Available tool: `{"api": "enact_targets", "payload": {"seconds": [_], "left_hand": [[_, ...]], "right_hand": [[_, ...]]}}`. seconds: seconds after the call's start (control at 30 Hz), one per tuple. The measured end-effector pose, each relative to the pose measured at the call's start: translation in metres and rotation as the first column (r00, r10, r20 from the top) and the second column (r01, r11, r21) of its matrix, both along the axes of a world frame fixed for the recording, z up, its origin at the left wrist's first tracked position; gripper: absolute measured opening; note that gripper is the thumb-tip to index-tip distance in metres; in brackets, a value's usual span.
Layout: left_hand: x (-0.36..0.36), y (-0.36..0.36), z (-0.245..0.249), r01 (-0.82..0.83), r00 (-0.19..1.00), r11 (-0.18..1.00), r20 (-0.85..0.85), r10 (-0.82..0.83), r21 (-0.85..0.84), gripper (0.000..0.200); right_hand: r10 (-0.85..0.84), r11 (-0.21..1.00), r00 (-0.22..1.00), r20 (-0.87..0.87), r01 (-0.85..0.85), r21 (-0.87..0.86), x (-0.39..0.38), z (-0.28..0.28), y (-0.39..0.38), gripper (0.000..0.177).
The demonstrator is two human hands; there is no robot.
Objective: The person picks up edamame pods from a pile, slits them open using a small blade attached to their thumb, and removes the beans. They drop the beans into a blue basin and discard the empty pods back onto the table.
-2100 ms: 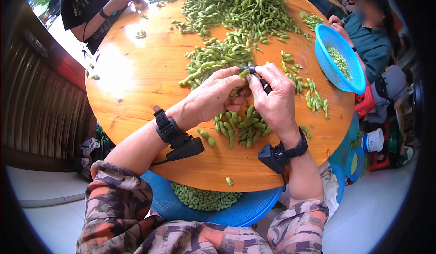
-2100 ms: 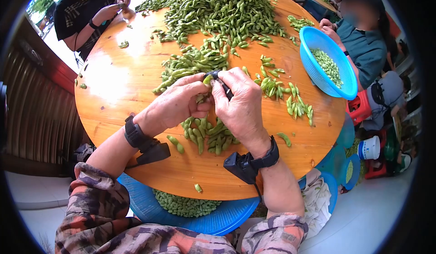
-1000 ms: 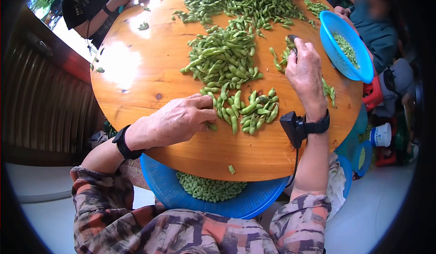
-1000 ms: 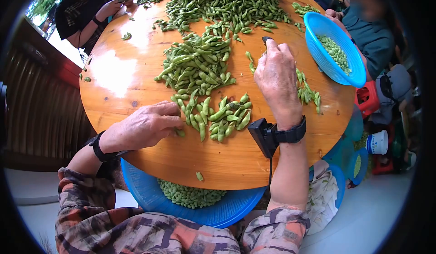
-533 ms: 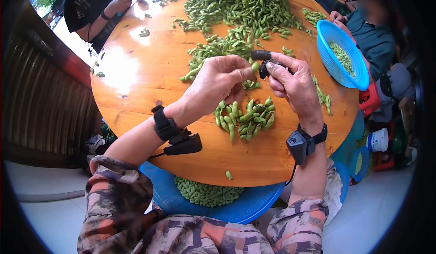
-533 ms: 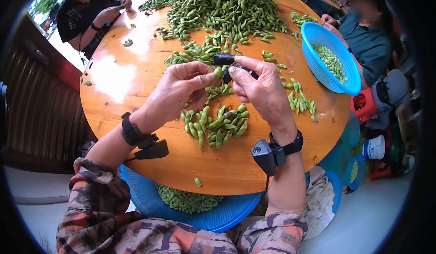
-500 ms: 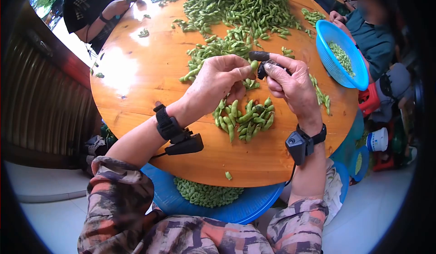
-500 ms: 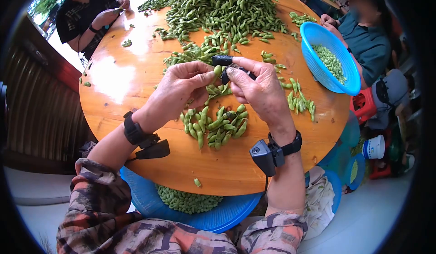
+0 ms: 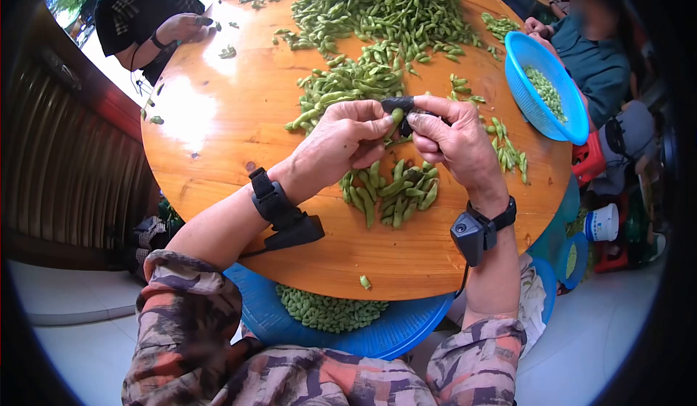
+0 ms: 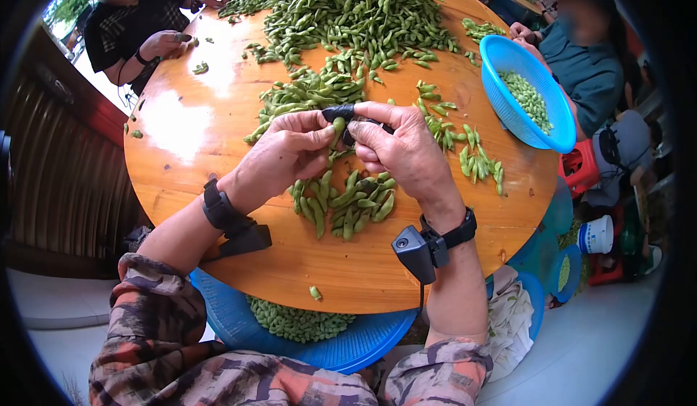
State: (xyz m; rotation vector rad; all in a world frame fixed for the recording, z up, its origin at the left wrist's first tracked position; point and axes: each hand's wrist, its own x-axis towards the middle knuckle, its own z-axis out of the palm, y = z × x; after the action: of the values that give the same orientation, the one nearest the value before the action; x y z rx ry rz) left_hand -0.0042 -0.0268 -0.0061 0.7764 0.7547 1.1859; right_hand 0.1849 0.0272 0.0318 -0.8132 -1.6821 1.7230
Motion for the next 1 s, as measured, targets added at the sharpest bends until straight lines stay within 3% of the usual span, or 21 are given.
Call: {"api": "enact_targets", "payload": {"seconds": [0.07,0.2,0.23,0.33,0.4,0.53,0.6,0.63,0.7,0.77,0.83,0.9,0.97,1.0], "left_hand": [[-0.004,-0.001,-0.004,0.046,0.997,0.999,0.057,-0.046,0.003,0.011],[-0.003,-0.001,-0.006,0.092,0.986,0.996,0.137,-0.092,0.005,0.013],[-0.002,-0.001,-0.006,0.091,0.986,0.996,0.137,-0.091,0.005,0.013],[-0.001,-0.003,0.0,0.042,0.998,0.993,0.046,-0.048,0.11,0.015],[-0.005,-0.004,0.006,0.057,0.949,0.992,-0.316,-0.019,0.113,0.018],[-0.002,-0.006,0.013,0.007,0.901,0.99,-0.43,0.054,0.138,0.017],[-0.006,-0.005,0.012,0.062,0.791,0.986,-0.609,0.047,0.157,0.017],[-0.007,-0.004,0.01,0.063,0.791,0.985,-0.609,0.047,0.158,0.017],[-0.008,-0.002,0.002,0.08,0.614,0.964,-0.774,0.152,0.253,0.01],[-0.006,-0.001,-0.005,0.06,0.557,0.946,-0.797,0.233,0.318,0.009],[-0.002,-0.002,-0.008,0.042,0.494,0.924,-0.812,0.312,0.38,0.011],[0.003,-0.006,-0.004,-0.046,0.438,0.903,-0.804,0.402,0.427,0.014],[0.002,-0.006,-0.007,-0.049,0.451,0.908,-0.802,0.392,0.416,0.014],[0.0,-0.004,-0.011,-0.077,0.602,0.932,-0.728,0.326,0.353,0.015]], "right_hand": [[0.057,0.993,0.995,-0.081,-0.065,-0.101,0.001,-0.002,0.002,0.021],[0.082,0.992,0.993,-0.086,-0.09,-0.085,0.0,0.004,-0.003,0.018],[0.05,0.999,0.999,-0.017,-0.05,-0.016,-0.001,0.003,-0.004,0.018],[-0.021,0.989,0.995,0.095,0.007,0.148,-0.009,-0.003,-0.007,0.017],[-0.059,0.971,0.988,0.141,0.024,0.239,-0.012,-0.008,-0.008,0.017],[-0.121,0.931,0.986,0.11,0.074,0.359,-0.015,-0.014,-0.009,0.017],[-0.207,0.835,0.957,0.203,0.065,0.547,-0.016,-0.016,-0.007,0.018],[-0.208,0.834,0.957,0.202,0.065,0.548,-0.017,-0.017,-0.008,0.018],[-0.257,0.674,0.955,0.15,0.065,0.736,-0.022,-0.019,-0.013,0.018],[-0.25,0.691,0.956,0.153,0.065,0.72,-0.026,-0.019,-0.017,0.018],[-0.261,0.53,0.962,0.08,0.074,0.845,-0.03,-0.022,-0.019,0.018],[-0.26,0.522,0.962,0.08,0.07,0.85,-0.033,-0.024,-0.021,0.018],[-0.266,0.517,0.96,0.083,0.069,0.853,-0.032,-0.022,-0.022,0.018],[-0.267,0.517,0.96,0.083,0.07,0.853,-0.032,-0.021,-0.022,0.018]]}}
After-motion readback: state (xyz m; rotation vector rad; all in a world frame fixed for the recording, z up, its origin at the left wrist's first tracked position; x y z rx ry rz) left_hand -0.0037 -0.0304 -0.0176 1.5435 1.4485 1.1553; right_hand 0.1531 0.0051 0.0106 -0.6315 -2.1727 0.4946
